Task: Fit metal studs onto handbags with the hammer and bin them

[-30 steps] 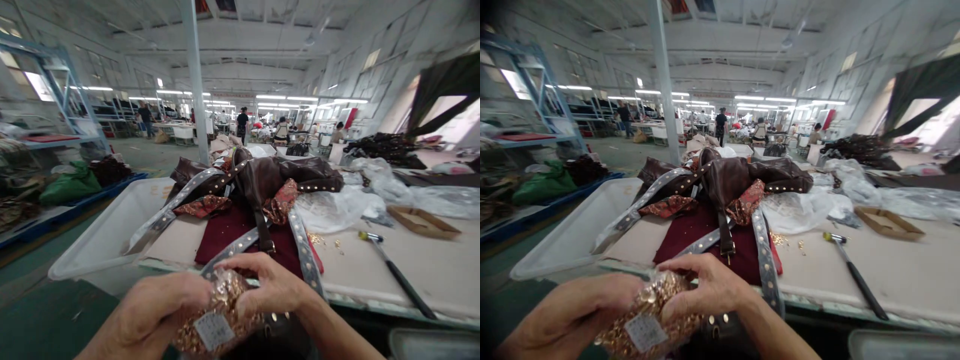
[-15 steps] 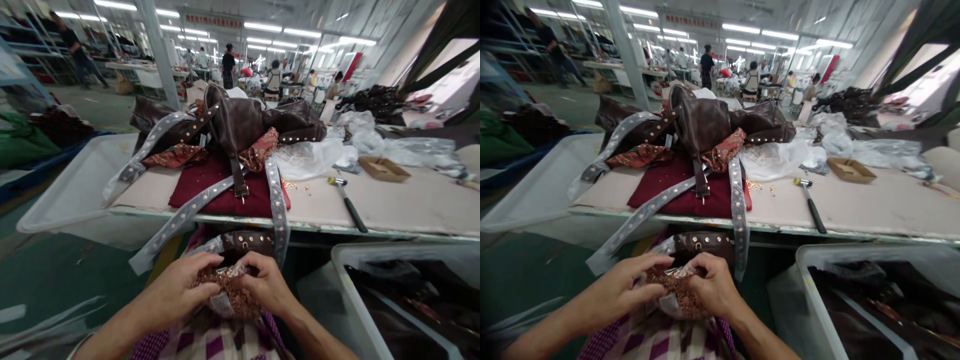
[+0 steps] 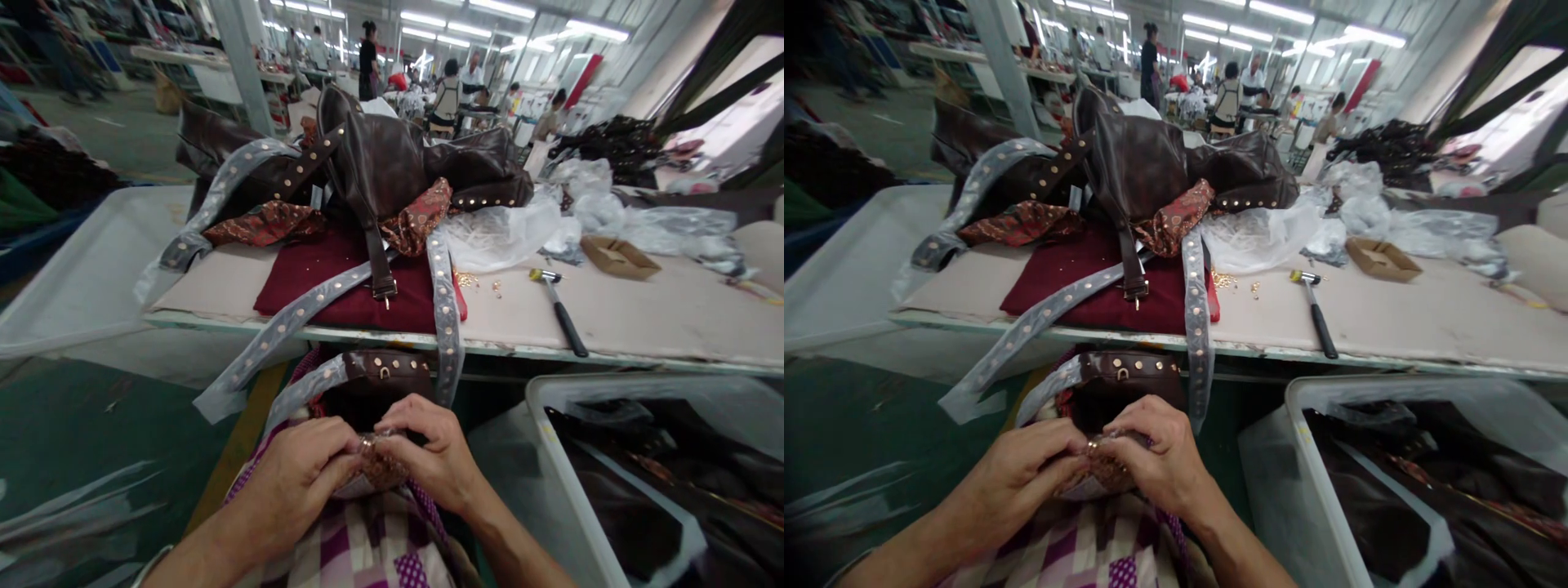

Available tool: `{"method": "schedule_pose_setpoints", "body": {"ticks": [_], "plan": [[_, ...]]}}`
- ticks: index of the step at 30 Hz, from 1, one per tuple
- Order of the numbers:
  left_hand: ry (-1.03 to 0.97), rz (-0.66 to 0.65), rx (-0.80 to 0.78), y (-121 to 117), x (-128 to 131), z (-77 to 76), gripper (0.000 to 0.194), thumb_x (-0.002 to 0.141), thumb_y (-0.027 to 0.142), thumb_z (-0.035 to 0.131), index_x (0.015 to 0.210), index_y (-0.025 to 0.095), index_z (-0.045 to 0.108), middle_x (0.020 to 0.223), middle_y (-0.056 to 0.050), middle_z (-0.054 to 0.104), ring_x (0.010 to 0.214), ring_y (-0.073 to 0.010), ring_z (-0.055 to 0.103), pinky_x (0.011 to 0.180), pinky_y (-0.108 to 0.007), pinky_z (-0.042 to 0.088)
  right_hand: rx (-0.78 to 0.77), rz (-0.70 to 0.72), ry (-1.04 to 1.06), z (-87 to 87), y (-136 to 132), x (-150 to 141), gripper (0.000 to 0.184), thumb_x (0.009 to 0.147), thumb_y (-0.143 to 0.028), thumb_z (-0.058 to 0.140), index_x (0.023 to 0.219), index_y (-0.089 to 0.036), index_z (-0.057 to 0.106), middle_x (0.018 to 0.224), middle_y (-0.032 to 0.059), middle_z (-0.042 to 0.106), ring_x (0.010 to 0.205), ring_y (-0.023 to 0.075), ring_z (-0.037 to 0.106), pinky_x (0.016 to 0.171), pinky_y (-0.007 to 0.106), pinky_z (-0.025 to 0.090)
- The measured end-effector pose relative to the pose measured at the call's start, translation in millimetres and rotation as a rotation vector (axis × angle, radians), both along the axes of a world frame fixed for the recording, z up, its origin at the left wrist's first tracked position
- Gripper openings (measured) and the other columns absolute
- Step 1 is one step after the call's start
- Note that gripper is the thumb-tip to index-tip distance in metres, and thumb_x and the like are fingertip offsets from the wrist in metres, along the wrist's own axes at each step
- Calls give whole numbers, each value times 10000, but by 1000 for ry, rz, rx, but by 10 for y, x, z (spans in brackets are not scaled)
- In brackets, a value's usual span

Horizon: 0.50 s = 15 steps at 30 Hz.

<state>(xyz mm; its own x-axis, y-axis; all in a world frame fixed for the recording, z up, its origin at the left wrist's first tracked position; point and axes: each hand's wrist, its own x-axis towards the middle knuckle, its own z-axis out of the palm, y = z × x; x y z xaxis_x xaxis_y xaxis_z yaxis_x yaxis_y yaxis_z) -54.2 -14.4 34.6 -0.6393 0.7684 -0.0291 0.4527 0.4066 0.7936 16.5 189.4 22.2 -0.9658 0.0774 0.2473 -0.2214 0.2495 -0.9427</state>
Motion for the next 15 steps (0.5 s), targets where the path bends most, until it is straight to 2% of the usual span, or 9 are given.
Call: {"method": "schedule_pose_setpoints", "body": {"ticks": [4, 6, 8, 10, 12, 15], "plan": [[2, -13, -2, -45, 16, 379, 260, 966, 388, 511, 783, 254, 639, 782, 34, 653, 725, -135, 585, 658, -257, 385, -128, -30, 3, 258, 7, 70, 62, 832, -231, 771, 862, -262, 816, 771, 16, 738, 699, 157, 658, 657, 264, 500], [-22, -13, -24, -44, -7, 536, 160, 938, 403, 568, 889, 287, 666, 863, 47, 673, 775, -136, 607, 684, -240, 411, -227, -64, -36, 365, -15, 85, 33, 802, -257, 789, 813, -266, 819, 724, 15, 729, 653, 158, 636, 622, 266, 491], [-78, -50, -61, -3, -31, 596, 151, 900, 371, 620, 1038, 321, 658, 992, 61, 674, 877, -136, 614, 757, -221, 422, -339, -93, -101, 399, -55, 84, 32, 768, -274, 795, 756, -253, 816, 684, 15, 714, 618, 151, 612, 596, 256, 482], [-147, -112, -107, 68, -47, 542, 179, 880, 333, 614, 1054, 308, 650, 1037, 57, 661, 932, -146, 598, 797, -226, 405, -425, -106, -182, 344, -101, 75, 68, 754, -286, 783, 723, -231, 807, 672, 17, 712, 609, 142, 604, 582, 238, 478], [-193, -143, -155, 145, -54, 403, 127, 900, 341, 550, 906, 252, 641, 928, 40, 653, 864, -150, 581, 738, -245, 377, -451, -113, -256, 223, -133, 71, 112, 757, -306, 772, 711, -206, 796, 668, 21, 714, 603, 131, 598, 578, 220, 475], [-241, -125, -167, 221, -63, 165, 295, 952, 421, 446, 788, 209, 570, 770, 34, 600, 735, -141, 540, 655, -267, 322, -473, -101, -376, 15, -135, 79, 221, 758, -384, 781, 702, -171, 769, 592, 9, 671, 497, 94, 533, 480, 187, 423]]}}
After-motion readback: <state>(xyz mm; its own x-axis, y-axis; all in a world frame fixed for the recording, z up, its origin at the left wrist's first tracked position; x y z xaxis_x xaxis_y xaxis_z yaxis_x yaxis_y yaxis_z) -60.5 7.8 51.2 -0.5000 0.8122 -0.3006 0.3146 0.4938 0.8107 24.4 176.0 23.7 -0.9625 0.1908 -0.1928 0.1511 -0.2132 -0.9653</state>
